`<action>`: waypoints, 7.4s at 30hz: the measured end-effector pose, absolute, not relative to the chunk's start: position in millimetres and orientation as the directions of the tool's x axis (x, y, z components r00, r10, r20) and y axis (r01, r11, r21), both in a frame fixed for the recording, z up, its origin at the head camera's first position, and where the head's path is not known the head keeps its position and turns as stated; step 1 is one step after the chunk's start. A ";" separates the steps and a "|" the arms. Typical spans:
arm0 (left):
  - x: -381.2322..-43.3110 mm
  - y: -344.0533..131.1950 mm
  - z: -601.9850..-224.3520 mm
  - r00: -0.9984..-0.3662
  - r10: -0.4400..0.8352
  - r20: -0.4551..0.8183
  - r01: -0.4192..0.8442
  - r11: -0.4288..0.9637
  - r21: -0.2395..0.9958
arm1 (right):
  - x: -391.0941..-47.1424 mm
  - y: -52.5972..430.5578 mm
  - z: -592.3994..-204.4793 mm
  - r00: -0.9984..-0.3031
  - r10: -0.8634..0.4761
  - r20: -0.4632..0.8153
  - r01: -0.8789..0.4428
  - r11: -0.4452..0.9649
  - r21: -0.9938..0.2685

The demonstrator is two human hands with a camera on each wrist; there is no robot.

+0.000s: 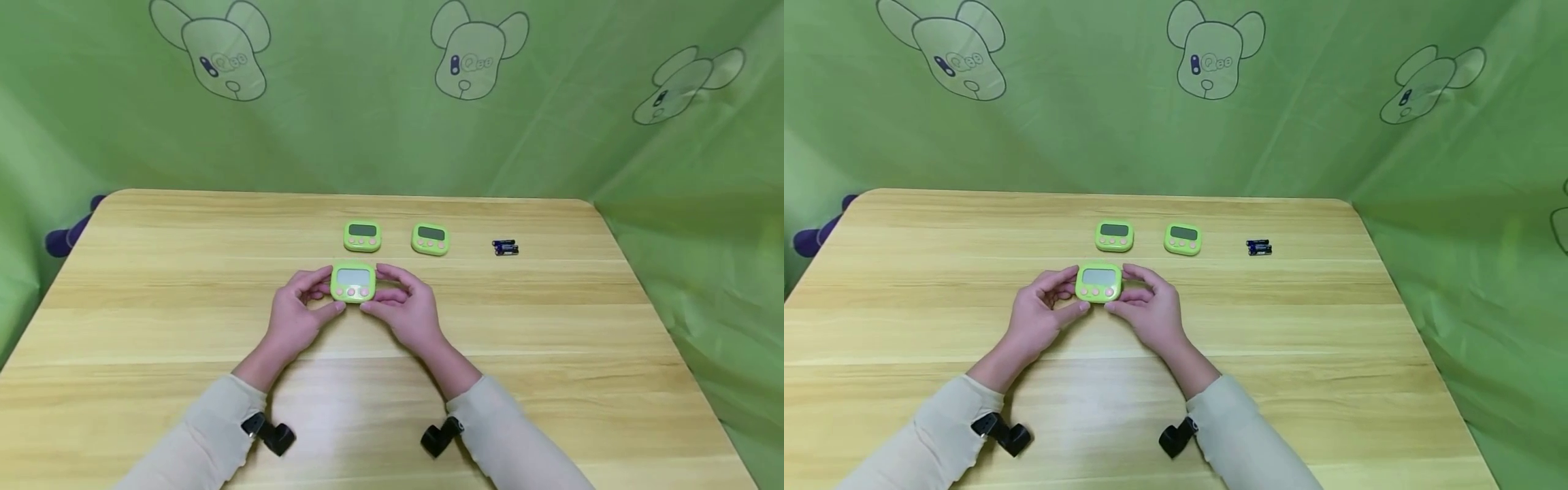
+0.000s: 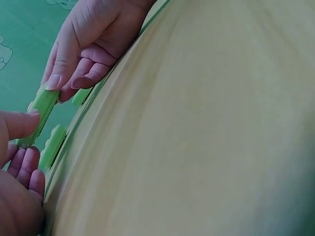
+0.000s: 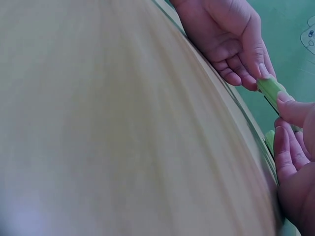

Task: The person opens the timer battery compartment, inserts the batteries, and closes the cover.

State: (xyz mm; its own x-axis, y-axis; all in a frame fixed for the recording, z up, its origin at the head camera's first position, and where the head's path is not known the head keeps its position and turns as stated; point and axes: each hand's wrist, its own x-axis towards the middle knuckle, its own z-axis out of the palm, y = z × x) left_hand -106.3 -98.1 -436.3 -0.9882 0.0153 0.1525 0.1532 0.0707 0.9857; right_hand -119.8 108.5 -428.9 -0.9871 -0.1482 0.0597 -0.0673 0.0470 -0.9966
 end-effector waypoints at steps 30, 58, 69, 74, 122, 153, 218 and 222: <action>-104.6 -98.0 -434.0 -0.997 0.065 0.050 0.052 0.029 0.998 | -123.8 113.2 -434.3 -0.946 -0.254 0.201 -0.191 -0.065 -0.979; -106.1 -94.2 -437.1 -0.996 0.067 0.061 0.071 0.159 0.985 | -127.5 105.3 -432.9 -0.979 -0.179 0.100 -0.109 0.040 -0.993; -109.4 -91.4 -435.5 -0.996 0.069 0.061 0.073 0.191 0.979 | -130.9 102.3 -429.3 -0.989 -0.145 0.039 -0.052 0.084 -0.995; -109.1 -89.8 -433.2 -0.996 0.064 0.057 0.069 0.193 0.979 | -130.7 101.6 -429.2 -0.990 -0.140 0.029 -0.041 0.088 -0.995; -107.4 -91.2 -436.8 -0.997 -0.003 0.079 0.077 0.178 0.981 | -126.1 122.6 -428.5 -0.995 -0.096 0.008 -0.011 0.023 -1.000; -105.0 -92.8 -440.1 -0.997 -0.023 0.077 0.072 0.152 0.986 | -130.9 167.1 -424.8 -0.989 -0.106 0.103 -0.147 0.605 -0.782; -92.3 -86.0 -403.3 -0.997 -0.009 0.071 0.068 0.176 0.982 | -185.4 285.3 -417.7 -0.806 0.586 -0.081 0.461 0.537 -0.706; -91.7 -86.1 -401.5 -0.998 -0.011 0.061 0.058 0.168 0.984 | -186.7 284.9 -418.5 -0.801 0.594 -0.075 0.475 0.554 -0.684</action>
